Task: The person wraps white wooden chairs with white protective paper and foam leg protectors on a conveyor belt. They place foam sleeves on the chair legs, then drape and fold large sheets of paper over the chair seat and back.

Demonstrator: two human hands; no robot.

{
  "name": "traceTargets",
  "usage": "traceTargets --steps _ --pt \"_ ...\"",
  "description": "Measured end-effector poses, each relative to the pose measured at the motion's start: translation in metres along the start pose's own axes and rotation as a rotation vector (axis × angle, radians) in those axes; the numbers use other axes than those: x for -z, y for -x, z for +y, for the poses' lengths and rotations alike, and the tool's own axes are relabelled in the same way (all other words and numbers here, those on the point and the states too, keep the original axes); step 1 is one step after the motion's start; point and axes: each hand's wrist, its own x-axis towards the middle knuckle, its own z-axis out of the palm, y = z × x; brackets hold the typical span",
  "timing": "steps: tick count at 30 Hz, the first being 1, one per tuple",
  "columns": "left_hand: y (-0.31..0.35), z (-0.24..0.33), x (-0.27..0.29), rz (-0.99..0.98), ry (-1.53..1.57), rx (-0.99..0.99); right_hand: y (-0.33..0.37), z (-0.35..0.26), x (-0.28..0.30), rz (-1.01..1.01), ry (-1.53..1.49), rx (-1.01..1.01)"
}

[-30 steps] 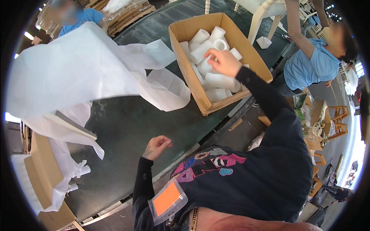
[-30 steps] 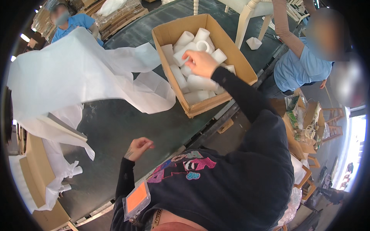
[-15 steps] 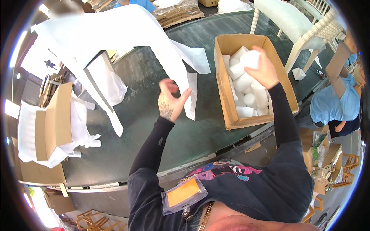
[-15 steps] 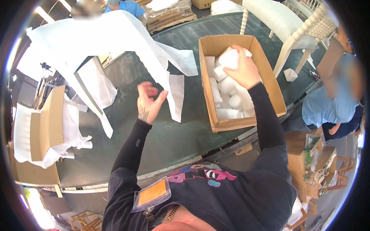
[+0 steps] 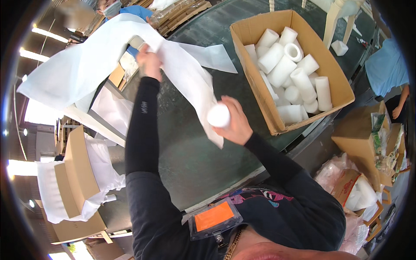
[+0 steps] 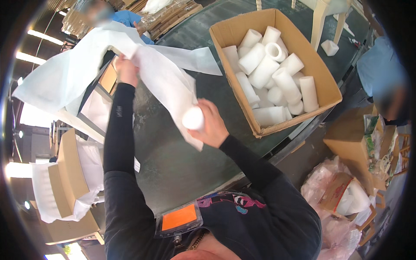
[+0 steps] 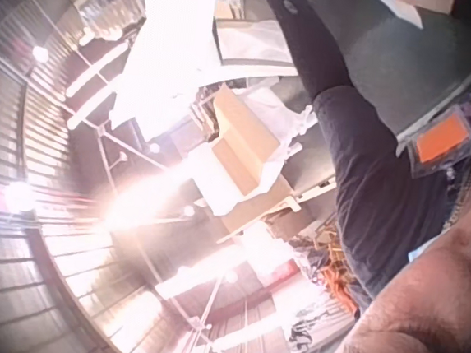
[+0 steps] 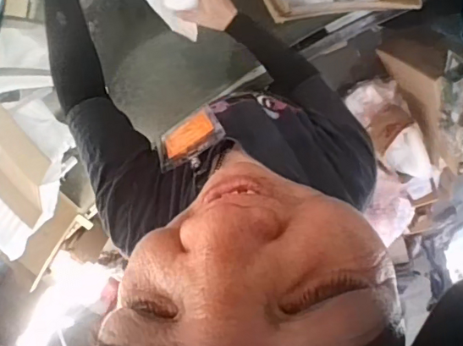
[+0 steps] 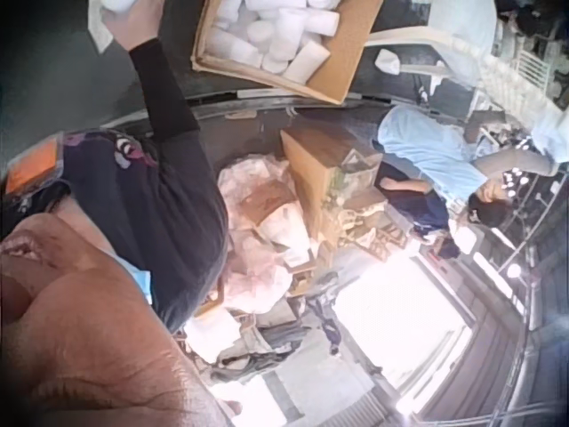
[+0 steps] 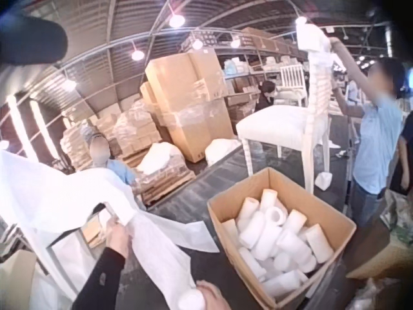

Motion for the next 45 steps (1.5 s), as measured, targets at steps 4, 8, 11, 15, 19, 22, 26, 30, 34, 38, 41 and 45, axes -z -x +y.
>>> traceTargets --steps 4,8,11,15,19,22,26,30,34,38,41,45 --pt "-0.045 0.029 0.048 -0.136 0.203 -0.091 -0.057 0.02 -0.065 -0.193 0.086 0.025" --pt "-0.049 0.03 0.043 -0.294 0.456 -0.051 -0.086 0.045 -0.115 -0.365 0.248 -0.114" --pt "-0.062 0.027 0.064 -0.311 0.583 -0.036 -0.099 0.057 -0.138 -0.43 0.24 -0.228" --pt "-0.068 0.0 0.103 -0.298 0.524 0.05 -0.1 0.057 -0.149 -0.463 0.213 -0.152" --pt "-0.065 -0.009 0.124 -0.362 0.468 0.075 -0.104 0.062 -0.152 -0.517 0.208 -0.22" --pt "-0.074 -0.007 0.149 -0.385 0.218 0.117 -0.1 0.09 -0.162 -0.533 0.215 -0.281" --pt "-0.059 -0.006 0.27 -0.162 -0.773 0.158 -0.075 0.085 -0.178 -0.561 0.231 -0.22" --pt "0.029 0.024 0.186 0.488 -0.451 -0.812 -0.108 0.116 -0.158 -0.432 0.296 -0.243" --pt "0.119 0.071 0.046 -0.637 -0.577 -1.274 -0.1 0.106 -0.172 -0.554 0.284 -0.188" --pt "0.028 0.001 -0.054 -1.04 -1.06 -1.103 -0.078 0.089 -0.18 -0.557 0.324 -0.111" --pt "-0.028 -0.048 -0.07 -1.321 -1.857 -0.724 -0.068 0.087 -0.172 -0.55 0.332 -0.082" --pt "-0.052 -0.069 -0.044 -1.132 -2.306 -0.643 -0.069 0.102 -0.147 -0.575 0.352 -0.137"
